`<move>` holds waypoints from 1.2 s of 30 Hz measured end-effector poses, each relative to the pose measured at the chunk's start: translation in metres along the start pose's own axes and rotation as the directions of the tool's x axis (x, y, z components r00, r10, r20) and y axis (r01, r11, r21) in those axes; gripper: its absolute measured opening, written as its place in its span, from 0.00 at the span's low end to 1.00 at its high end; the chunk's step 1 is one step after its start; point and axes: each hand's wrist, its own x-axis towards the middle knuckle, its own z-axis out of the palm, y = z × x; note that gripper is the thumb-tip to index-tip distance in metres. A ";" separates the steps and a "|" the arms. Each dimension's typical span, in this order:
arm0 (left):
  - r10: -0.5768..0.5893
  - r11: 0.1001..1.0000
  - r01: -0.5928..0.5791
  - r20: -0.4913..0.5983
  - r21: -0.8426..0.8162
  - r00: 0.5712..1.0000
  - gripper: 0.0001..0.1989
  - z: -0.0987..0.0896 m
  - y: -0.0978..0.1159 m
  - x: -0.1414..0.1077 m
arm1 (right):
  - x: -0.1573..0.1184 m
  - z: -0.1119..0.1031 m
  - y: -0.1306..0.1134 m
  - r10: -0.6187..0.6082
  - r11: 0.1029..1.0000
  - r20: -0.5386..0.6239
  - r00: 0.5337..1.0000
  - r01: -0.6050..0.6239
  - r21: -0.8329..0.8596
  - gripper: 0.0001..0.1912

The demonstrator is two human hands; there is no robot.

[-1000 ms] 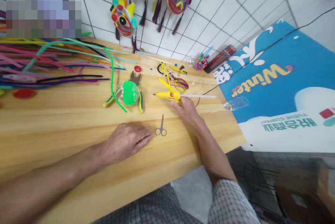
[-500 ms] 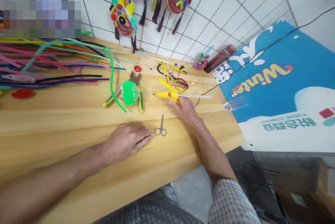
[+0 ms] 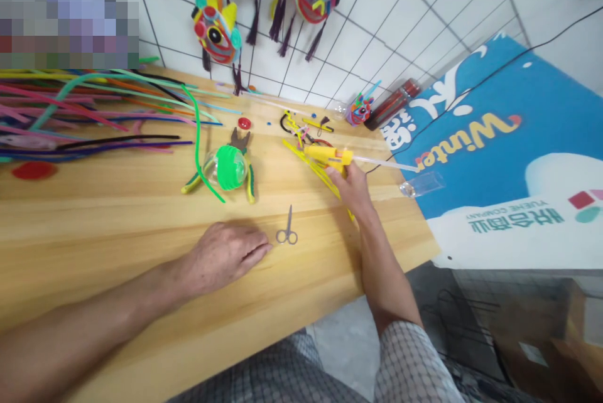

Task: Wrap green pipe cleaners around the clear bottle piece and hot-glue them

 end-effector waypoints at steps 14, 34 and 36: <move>-0.010 1.000 0.010 -0.003 -0.014 1.000 0.18 0.001 0.000 0.001 | -0.004 0.029 -0.007 -0.047 0.983 0.196 0.979 0.080 -0.164 0.18; -0.006 1.000 0.006 -0.017 0.004 1.000 0.20 0.000 0.001 0.002 | -0.008 0.031 -0.013 -0.012 0.988 0.202 0.979 0.042 -0.146 0.18; -0.004 1.000 0.005 -0.017 0.009 1.000 0.20 0.000 0.001 0.002 | -0.010 0.031 -0.014 -0.030 0.991 0.233 0.972 0.059 -0.120 0.18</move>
